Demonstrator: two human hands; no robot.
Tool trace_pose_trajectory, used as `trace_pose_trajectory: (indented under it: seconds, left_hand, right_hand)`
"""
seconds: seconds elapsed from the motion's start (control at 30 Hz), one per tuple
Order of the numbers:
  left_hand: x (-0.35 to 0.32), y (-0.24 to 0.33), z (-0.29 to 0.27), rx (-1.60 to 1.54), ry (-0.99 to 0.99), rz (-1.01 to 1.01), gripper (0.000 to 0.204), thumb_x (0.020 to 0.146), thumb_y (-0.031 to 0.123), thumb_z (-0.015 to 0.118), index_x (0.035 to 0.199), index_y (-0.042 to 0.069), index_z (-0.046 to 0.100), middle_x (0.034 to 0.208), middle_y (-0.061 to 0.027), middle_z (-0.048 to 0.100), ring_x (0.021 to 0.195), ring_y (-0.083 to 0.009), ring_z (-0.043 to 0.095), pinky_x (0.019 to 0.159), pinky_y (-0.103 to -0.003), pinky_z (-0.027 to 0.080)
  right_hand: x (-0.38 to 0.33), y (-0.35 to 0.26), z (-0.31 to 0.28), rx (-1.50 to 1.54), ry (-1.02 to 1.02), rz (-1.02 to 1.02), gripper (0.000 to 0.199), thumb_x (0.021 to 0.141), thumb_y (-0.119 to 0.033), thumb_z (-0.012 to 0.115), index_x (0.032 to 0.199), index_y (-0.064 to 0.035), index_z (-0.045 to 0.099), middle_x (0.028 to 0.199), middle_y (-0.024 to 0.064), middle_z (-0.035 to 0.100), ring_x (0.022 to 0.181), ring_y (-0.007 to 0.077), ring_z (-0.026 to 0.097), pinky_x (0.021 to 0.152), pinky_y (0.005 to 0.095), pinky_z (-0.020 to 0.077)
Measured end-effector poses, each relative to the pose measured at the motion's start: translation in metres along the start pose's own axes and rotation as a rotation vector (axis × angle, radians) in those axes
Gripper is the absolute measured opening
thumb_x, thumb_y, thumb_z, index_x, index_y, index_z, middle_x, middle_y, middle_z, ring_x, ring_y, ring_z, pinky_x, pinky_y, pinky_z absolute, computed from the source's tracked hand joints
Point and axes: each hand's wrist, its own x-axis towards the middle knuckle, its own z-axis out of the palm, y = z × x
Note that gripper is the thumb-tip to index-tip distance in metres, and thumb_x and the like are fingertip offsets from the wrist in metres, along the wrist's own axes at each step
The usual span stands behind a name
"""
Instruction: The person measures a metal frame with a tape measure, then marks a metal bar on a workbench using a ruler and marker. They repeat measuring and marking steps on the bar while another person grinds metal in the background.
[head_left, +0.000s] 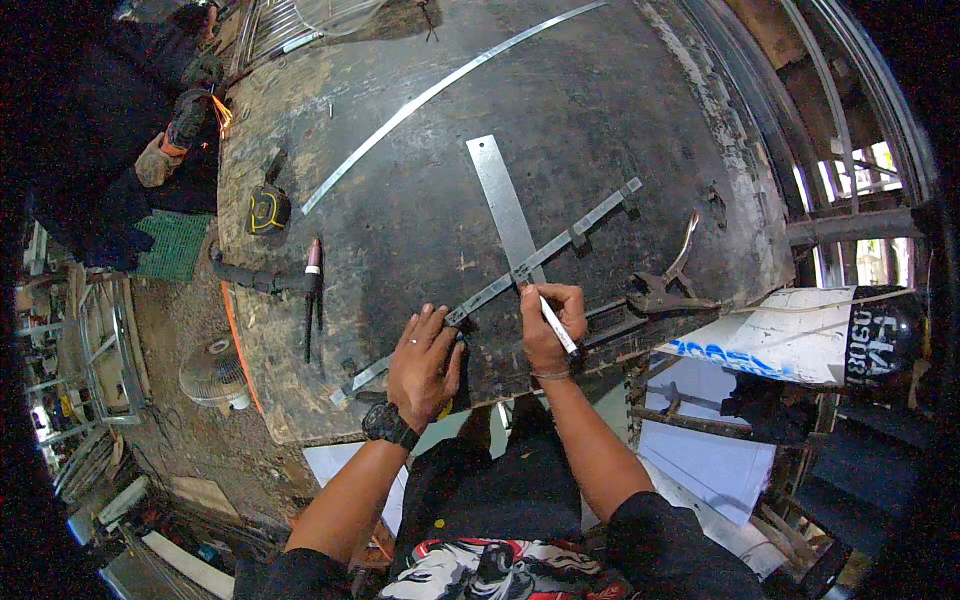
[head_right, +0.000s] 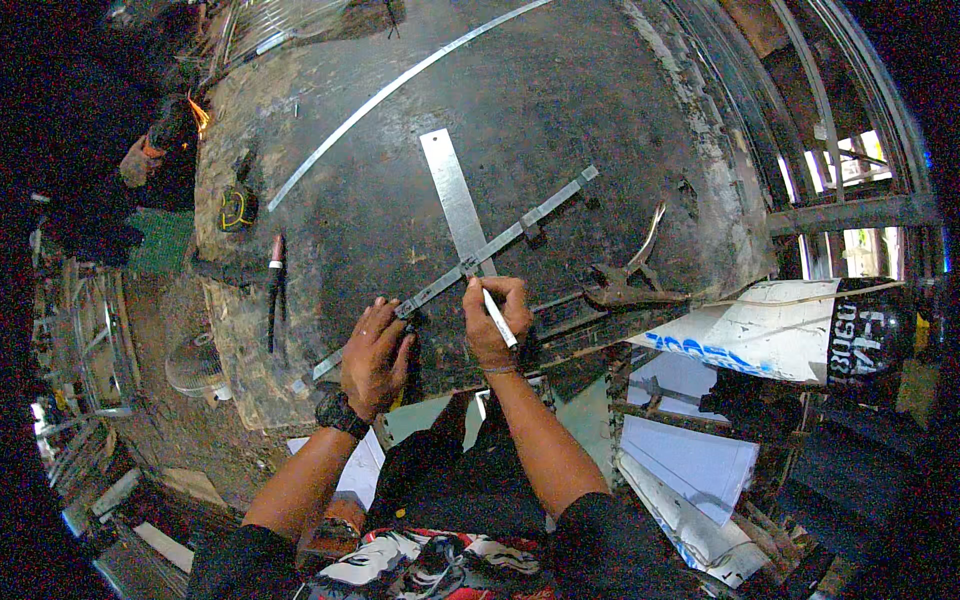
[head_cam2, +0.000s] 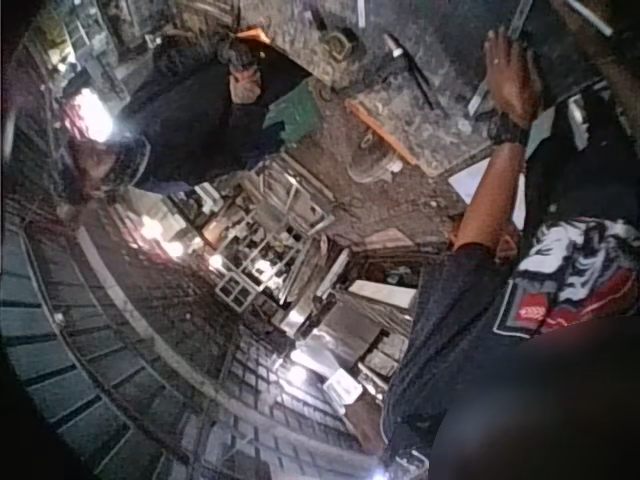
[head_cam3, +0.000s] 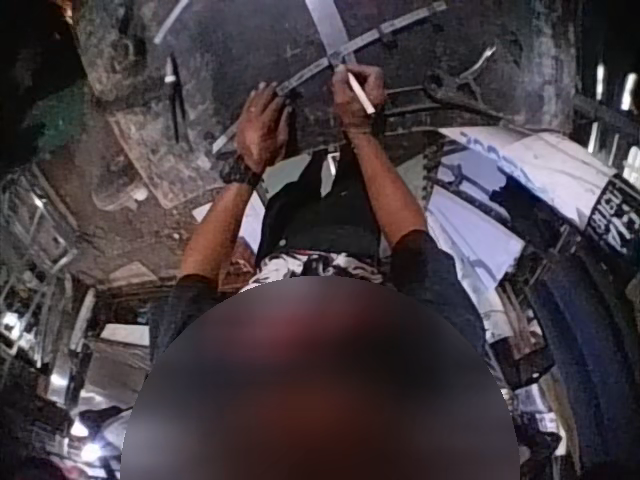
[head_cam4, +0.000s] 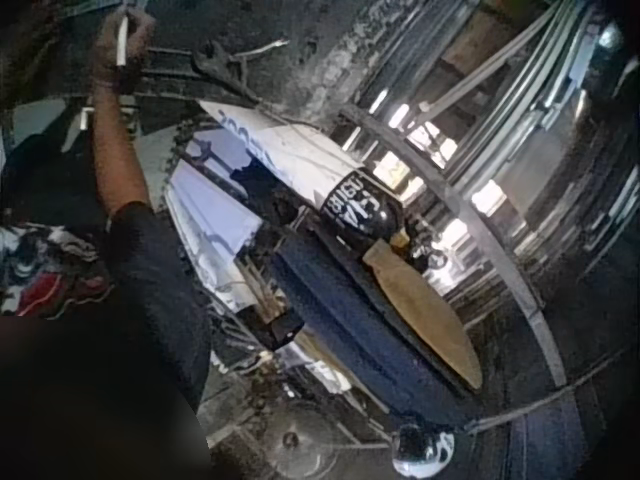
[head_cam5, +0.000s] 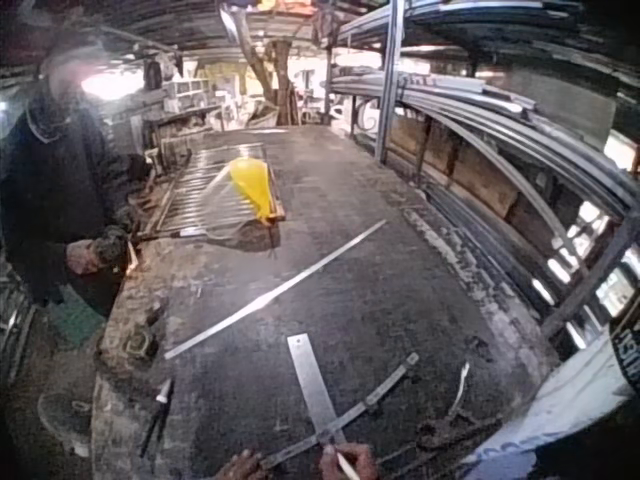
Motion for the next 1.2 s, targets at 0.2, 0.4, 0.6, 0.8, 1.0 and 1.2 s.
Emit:
trace_pose_trajectory:
  seconds: [0.2, 0.4, 0.6, 0.8, 1.0, 1.2]
  left_hand:
    - [-0.001, -0.001, 0.001, -0.004, 0.021, 0.007, 0.023, 0.089, 0.009, 0.071, 0.110, 0.000, 0.068, 0.134, -0.0220, 0.063, 0.130, -0.0427, 0.056, 0.113, -0.051, 0.043]
    - [-0.001, -0.002, 0.001, -0.020, 0.033, 0.017, 0.024, 0.087, 0.007, 0.072, 0.110, 0.000, 0.068, 0.133, -0.0218, 0.063, 0.129, -0.0429, 0.057, 0.111, -0.052, 0.045]
    - [0.000, 0.000, 0.001, -0.025, 0.057, 0.024, 0.023, 0.087, 0.007, 0.072, 0.109, -0.001, 0.068, 0.131, -0.0226, 0.064, 0.127, -0.0432, 0.058, 0.111, -0.052, 0.045]
    - [-0.001, -0.003, 0.000, -0.057, 0.025, 0.006, 0.023, 0.088, 0.007, 0.073, 0.109, 0.000, 0.068, 0.137, -0.0221, 0.061, 0.132, -0.0440, 0.055, 0.113, -0.053, 0.043]
    - [-0.002, -0.002, 0.000, -0.047, 0.006, -0.027, 0.025, 0.086, 0.007, 0.074, 0.110, 0.001, 0.068, 0.136, -0.0237, 0.061, 0.132, -0.0454, 0.054, 0.113, -0.052, 0.043]
    - [0.000, 0.002, -0.001, -0.039, 0.065, -0.010, 0.023, 0.084, 0.006, 0.075, 0.106, 0.001, 0.070, 0.123, -0.0252, 0.064, 0.125, -0.0450, 0.059, 0.109, -0.054, 0.047]
  right_hand:
    - [0.001, 0.003, 0.000, 0.042, 0.020, 0.039, 0.017, 0.091, -0.010, 0.077, 0.093, -0.0044, 0.061, 0.088, 0.0017, 0.064, 0.074, 0.0066, 0.056, 0.066, 0.0239, 0.0481]
    - [-0.001, 0.005, -0.001, 0.032, 0.020, 0.065, 0.017, 0.091, -0.010, 0.076, 0.094, -0.0040, 0.060, 0.087, 0.0021, 0.064, 0.073, 0.0059, 0.056, 0.065, 0.0233, 0.0477]
    - [0.001, 0.006, -0.002, -0.036, 0.003, 0.027, 0.017, 0.092, -0.009, 0.075, 0.095, -0.0034, 0.059, 0.087, 0.0027, 0.064, 0.074, 0.0068, 0.059, 0.065, 0.0237, 0.0495]
    - [0.004, 0.004, -0.005, 0.096, 0.036, 0.099, 0.018, 0.089, -0.010, 0.077, 0.093, -0.0041, 0.061, 0.086, 0.0053, 0.067, 0.072, 0.0116, 0.062, 0.065, 0.0279, 0.0520]
    - [0.041, 0.013, -0.017, 0.074, 0.064, 0.152, 0.017, 0.092, -0.008, 0.074, 0.095, -0.0022, 0.058, 0.086, 0.0080, 0.067, 0.077, 0.0146, 0.067, 0.071, 0.0297, 0.0550]
    - [0.048, 0.020, -0.021, -0.034, -0.009, 0.109, 0.017, 0.093, -0.008, 0.073, 0.093, -0.0019, 0.058, 0.089, 0.0097, 0.070, 0.078, 0.0128, 0.068, 0.073, 0.0274, 0.0552]
